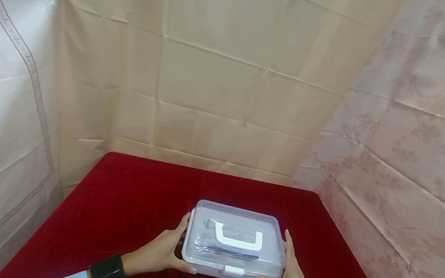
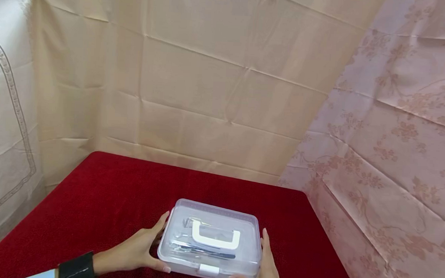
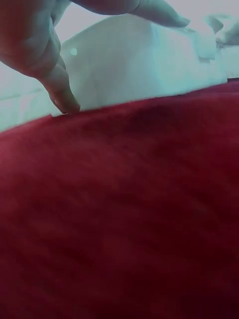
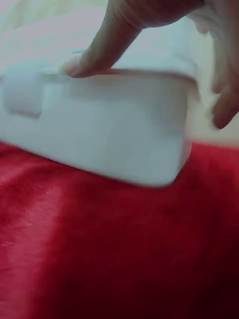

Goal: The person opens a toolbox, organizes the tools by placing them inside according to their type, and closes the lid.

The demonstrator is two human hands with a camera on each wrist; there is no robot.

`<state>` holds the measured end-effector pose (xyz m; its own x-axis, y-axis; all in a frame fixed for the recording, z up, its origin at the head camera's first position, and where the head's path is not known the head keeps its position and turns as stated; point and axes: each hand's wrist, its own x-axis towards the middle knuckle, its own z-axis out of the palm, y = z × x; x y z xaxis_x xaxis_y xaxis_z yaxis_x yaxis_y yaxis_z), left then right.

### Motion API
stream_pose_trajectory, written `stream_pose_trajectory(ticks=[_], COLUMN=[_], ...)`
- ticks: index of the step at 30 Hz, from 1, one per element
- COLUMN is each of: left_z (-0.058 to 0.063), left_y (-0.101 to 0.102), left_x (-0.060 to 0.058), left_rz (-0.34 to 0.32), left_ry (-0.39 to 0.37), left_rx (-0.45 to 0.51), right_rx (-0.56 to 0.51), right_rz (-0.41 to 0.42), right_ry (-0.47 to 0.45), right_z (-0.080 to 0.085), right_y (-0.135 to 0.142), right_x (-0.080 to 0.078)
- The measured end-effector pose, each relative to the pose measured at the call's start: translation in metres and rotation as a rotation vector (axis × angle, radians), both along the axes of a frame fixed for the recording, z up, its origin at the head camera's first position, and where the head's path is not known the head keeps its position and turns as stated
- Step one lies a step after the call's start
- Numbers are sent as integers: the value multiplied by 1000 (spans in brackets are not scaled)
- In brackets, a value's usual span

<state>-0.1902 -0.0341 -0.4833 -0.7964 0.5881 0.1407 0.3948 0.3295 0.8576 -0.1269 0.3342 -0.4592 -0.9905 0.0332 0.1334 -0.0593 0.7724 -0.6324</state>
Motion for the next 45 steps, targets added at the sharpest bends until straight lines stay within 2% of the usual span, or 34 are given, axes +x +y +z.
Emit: stream_pose_trajectory(ticks=[3,4,6,9,13,19,23,26,30,35,38,41,45], left_z=[-2,-2,-2,0,5,15,33,48,60,62,59,54,47], left_y=[-1,-1,-1,-1,-1,-12,-29,-48,-79,-118,-141,-159,-176], left_x=[0,1,1,2,-1,-10,-24,-39,-60,-79,-87,-95,-107], left_rz=[-5,-5,-10,-28,-38,25,74,100,119,142,156,158,185], left_ry=[42,58,77,68,36,44,55,62,41,-30,-79,-109,-100], left_rx=[-24,-27,-16,14,53,31,16,-7,-27,-26,-13,16,64], right_rx=[-228,-276,-330,-306,-279,-272,-329,-388,-380,-373,-370,-373,-352], right_rz=[-37,-31,10,40,18,9,13,45,98,219,284,308,306], right_ry=[-255,-302,-329,-302,-222,-127,-95,-78,-48,-14,2,15,45], right_z=[-6,-9,-15,-20,-21,-12,1,10,18,19,15,12,9], right_y=[11,14,17,18,13,-5,-23,-39,-64,-97,-117,-135,-157], right_x=[-5,-6,-7,-9,-11,-25,-45,-65,-94,-125,-139,-150,-162])
